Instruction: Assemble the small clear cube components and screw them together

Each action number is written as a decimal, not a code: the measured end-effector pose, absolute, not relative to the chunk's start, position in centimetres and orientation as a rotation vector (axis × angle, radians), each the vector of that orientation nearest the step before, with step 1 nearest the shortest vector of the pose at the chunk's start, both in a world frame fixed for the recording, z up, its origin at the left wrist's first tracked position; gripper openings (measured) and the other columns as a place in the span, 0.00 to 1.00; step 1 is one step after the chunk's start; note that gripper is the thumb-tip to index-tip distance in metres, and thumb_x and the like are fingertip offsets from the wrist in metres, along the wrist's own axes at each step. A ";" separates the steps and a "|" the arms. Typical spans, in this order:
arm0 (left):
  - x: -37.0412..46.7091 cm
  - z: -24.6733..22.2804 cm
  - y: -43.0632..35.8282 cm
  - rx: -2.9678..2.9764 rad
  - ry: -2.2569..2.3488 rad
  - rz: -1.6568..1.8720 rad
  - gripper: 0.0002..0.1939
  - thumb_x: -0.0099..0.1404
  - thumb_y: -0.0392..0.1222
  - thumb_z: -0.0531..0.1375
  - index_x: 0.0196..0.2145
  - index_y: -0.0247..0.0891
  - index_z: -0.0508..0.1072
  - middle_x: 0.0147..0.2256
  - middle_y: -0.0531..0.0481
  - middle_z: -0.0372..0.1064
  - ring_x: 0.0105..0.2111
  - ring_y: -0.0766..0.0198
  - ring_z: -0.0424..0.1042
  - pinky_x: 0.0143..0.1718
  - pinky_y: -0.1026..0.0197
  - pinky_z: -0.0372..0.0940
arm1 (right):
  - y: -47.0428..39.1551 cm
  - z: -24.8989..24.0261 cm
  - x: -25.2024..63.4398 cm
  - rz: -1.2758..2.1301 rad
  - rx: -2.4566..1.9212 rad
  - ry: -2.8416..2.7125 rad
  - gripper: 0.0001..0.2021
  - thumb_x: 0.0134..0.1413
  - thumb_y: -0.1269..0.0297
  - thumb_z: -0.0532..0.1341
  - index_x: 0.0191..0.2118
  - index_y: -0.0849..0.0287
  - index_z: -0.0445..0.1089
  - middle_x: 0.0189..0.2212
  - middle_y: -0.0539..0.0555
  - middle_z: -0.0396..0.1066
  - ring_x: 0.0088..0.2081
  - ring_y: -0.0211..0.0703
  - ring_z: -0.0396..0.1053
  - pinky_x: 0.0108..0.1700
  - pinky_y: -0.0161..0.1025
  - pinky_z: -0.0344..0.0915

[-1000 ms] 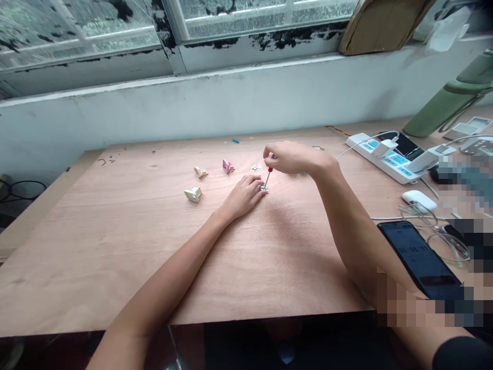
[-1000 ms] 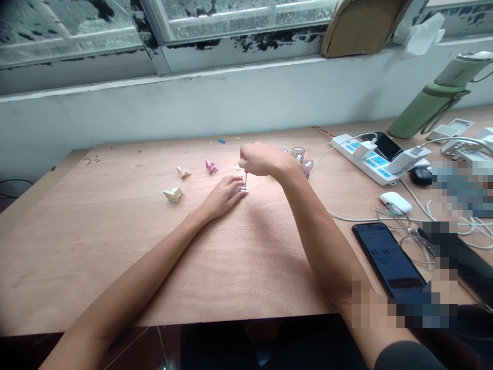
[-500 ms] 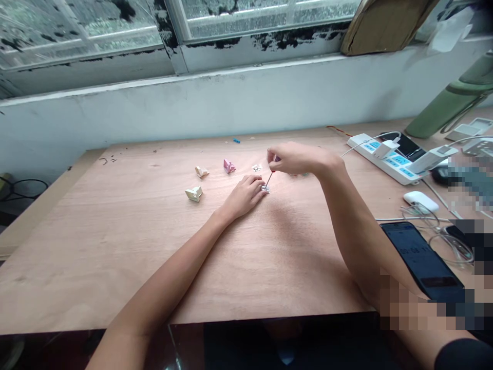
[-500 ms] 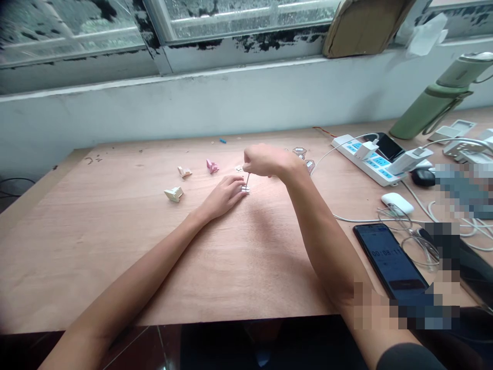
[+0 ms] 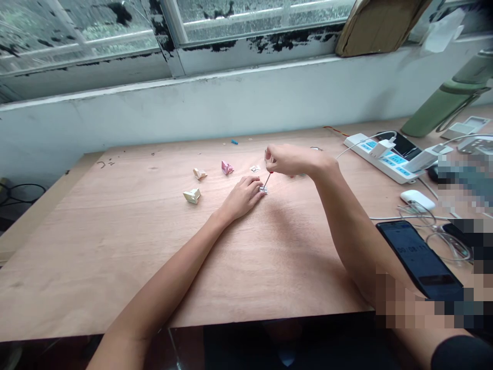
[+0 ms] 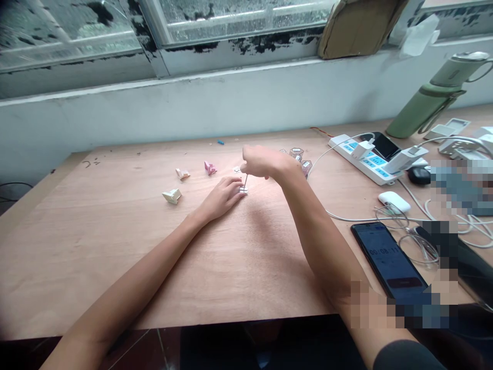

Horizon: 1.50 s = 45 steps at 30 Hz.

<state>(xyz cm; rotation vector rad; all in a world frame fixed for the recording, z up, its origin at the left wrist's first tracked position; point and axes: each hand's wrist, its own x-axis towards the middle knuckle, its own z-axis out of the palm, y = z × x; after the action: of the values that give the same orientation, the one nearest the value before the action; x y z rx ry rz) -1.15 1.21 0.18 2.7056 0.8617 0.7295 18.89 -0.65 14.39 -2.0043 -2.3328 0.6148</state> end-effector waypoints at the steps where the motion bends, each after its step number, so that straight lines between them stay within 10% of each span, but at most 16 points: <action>1: -1.1 0.2 1.2 2.706 0.860 0.733 0.12 0.75 0.45 0.54 0.50 0.38 0.71 0.55 0.40 0.68 0.58 0.52 0.65 0.62 0.46 0.63 | -0.7 14.3 19.0 0.620 -1.996 -2.328 0.20 0.63 0.56 0.57 0.56 0.59 0.66 0.35 0.57 0.74 0.27 0.42 0.67 0.31 0.39 0.57; 8: -1.1 0.3 1.1 2.716 0.854 0.744 0.12 0.75 0.44 0.54 0.49 0.38 0.72 0.54 0.40 0.68 0.58 0.52 0.66 0.62 0.46 0.64 | -0.4 13.9 17.9 0.532 -1.906 -2.369 0.20 0.68 0.47 0.52 0.45 0.60 0.70 0.34 0.59 0.74 0.31 0.44 0.68 0.32 0.38 0.55; 13: -1.1 0.4 1.0 2.704 0.862 0.744 0.11 0.75 0.44 0.55 0.50 0.39 0.71 0.54 0.41 0.68 0.57 0.52 0.66 0.61 0.46 0.64 | -0.5 14.3 17.3 0.466 -1.903 -2.463 0.17 0.69 0.59 0.49 0.38 0.62 0.71 0.32 0.62 0.74 0.28 0.43 0.66 0.31 0.39 0.53; 36: -1.1 0.3 1.2 2.714 0.870 0.737 0.11 0.75 0.44 0.54 0.49 0.39 0.72 0.54 0.41 0.67 0.58 0.52 0.66 0.61 0.46 0.64 | -1.0 13.9 17.8 0.433 -1.978 -2.356 0.20 0.62 0.59 0.59 0.57 0.58 0.67 0.45 0.62 0.75 0.38 0.48 0.71 0.36 0.39 0.60; 45: -1.1 0.4 1.1 2.703 0.860 0.738 0.12 0.75 0.45 0.54 0.50 0.39 0.71 0.54 0.40 0.68 0.58 0.52 0.66 0.62 0.45 0.64 | -0.3 13.7 18.0 0.569 -1.942 -2.350 0.20 0.66 0.50 0.58 0.54 0.60 0.69 0.32 0.58 0.75 0.29 0.45 0.71 0.31 0.38 0.59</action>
<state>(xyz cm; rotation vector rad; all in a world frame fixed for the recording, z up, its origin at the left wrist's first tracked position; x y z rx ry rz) -1.07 1.12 0.36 2.7026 0.8605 0.7381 17.99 -0.28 13.73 -1.9419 -2.3498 0.5690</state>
